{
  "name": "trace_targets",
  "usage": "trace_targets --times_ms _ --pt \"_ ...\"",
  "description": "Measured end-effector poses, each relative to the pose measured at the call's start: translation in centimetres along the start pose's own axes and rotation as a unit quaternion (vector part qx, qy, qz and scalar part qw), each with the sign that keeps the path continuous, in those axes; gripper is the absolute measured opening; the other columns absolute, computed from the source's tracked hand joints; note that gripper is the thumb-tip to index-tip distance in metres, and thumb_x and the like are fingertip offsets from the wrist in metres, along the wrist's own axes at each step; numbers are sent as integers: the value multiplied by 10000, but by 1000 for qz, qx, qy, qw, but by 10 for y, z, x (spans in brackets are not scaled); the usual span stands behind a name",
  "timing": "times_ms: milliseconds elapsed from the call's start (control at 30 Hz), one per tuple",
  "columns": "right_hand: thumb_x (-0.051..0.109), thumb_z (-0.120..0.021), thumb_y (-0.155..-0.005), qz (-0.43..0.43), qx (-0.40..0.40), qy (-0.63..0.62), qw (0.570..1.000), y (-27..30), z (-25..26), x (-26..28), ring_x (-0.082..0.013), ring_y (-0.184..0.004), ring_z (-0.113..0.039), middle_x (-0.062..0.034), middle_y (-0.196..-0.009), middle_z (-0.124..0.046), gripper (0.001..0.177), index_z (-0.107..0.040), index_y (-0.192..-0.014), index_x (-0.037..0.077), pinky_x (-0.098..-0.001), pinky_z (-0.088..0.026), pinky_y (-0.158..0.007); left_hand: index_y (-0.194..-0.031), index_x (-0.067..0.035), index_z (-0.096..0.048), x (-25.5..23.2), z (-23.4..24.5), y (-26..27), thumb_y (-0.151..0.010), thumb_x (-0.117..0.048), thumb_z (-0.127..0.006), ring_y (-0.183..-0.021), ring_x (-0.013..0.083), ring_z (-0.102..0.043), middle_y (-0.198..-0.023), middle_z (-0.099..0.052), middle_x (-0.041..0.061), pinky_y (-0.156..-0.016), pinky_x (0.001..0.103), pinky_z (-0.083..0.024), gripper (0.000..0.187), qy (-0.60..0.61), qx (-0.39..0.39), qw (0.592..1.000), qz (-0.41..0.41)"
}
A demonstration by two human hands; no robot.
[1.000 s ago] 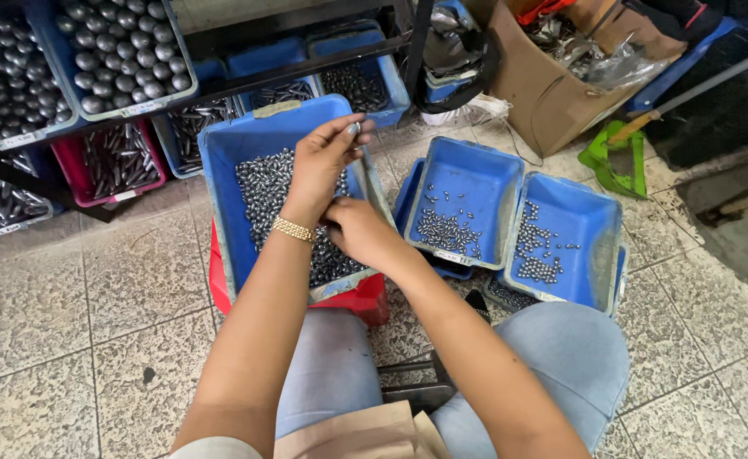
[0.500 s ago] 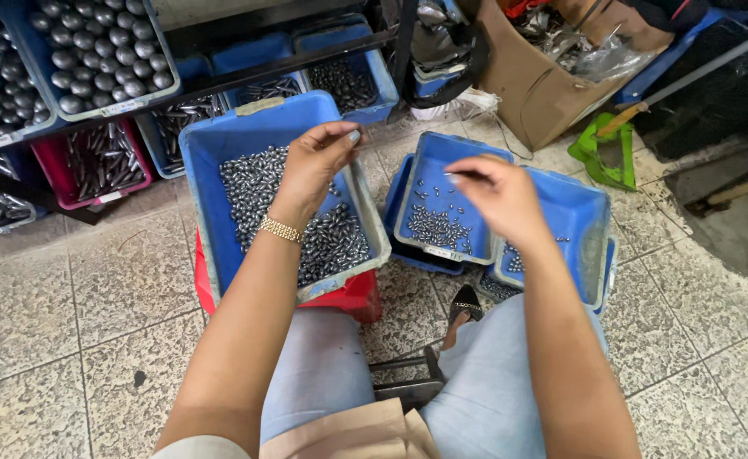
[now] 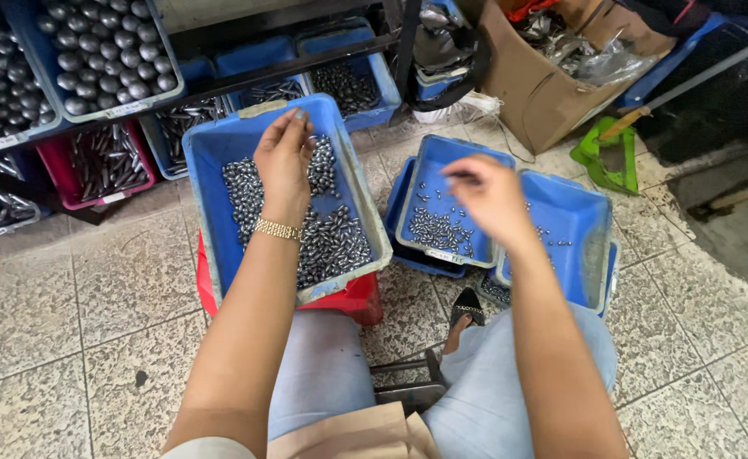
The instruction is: The person sits on a low stool and sorts small metallic parts by hand from a large blue bin into two smaller blue bins. They repeatedly pick up handfuls of parts, separate them, and place them into the respective bins.
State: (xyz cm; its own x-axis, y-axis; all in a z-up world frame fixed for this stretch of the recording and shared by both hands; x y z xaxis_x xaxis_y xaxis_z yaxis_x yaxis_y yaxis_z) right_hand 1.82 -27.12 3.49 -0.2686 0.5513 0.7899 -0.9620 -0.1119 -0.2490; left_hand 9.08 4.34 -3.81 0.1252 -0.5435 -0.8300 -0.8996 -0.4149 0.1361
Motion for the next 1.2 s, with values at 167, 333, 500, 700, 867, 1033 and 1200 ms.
trace_targets --times_ms 167,333,500,700,867,1033,1200 --pt "-51 -644 -841 117 161 -3 980 -3 -112 67 -398 -1011 -714 -180 -968 -750 238 -781 -998 65 -487 -553 -937 -1172 -13 -686 2 8 -6 -915 -152 -758 -820 75 -702 -1018 -727 47 -700 161 -598 301 4 -21 1000 6" --pt "-3 -563 -883 124 215 280 927 9 -233 29 -357 -838 -758 -169 -895 -714 190 -729 -972 23 -489 -628 -728 -1157 -39 -695 7 5 -4 -902 -167 -772 -823 61 -689 -1018 -734 28 -708 168 -582 295 -19 -18 1000 10" --pt "73 -488 -923 44 195 259 945 -7 -297 -46 -382 -757 -758 -168 -778 -683 274 -730 -807 20 -479 -596 -573 -1115 -53 -717 15 4 -6 -885 -163 -792 -802 80 -695 -962 -718 26 -698 207 -600 266 -42 -9 999 12" --pt "22 -428 -949 47 300 184 935 21 -195 86 -526 -963 -711 -368 -973 -707 341 -744 -1006 -93 -602 -586 -849 -1065 -92 -755 -3 -18 15 -887 -195 -807 -830 159 -732 -949 -731 78 -694 275 -620 213 -160 58 984 -44" --pt "-33 -647 -850 135 224 -19 965 18 -94 80 -416 -1027 -722 -180 -1023 -777 265 -799 -1037 78 -473 -563 -918 -1095 -96 -760 9 -70 71 -922 -85 -736 -891 192 -714 -950 -744 92 -780 333 -596 175 -255 342 897 -114" --pt "11 -721 -885 35 141 33 989 30 34 9 -398 -1038 -732 -183 -1062 -788 186 -814 -1033 76 -483 -548 -944 -976 -123 -758 10 -103 120 -814 -46 -795 -874 254 -743 -900 -751 62 -760 340 -597 183 -386 452 778 -204" --pt "215 -738 -924 -132 60 364 920 58 128 -139 -312 -967 -751 -49 -929 -804 176 -831 -1067 256 -434 -578 -903 -956 -178 -727 11 -108 146 -837 -162 -764 -919 273 -718 -956 -729 9 -791 428 -574 126 -552 469 641 -255"
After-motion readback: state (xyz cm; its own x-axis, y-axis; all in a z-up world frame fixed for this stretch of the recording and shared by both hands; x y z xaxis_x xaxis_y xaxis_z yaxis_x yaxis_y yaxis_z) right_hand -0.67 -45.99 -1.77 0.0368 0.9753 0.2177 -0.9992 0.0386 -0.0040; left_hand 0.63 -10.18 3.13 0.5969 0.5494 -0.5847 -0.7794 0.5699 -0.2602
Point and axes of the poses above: each hand's wrist, its own y-axis away from the middle knuckle, its own z-axis out of the back of the hand, x = y × z, the point moved 7 cm from there along -y, towards the middle knuckle
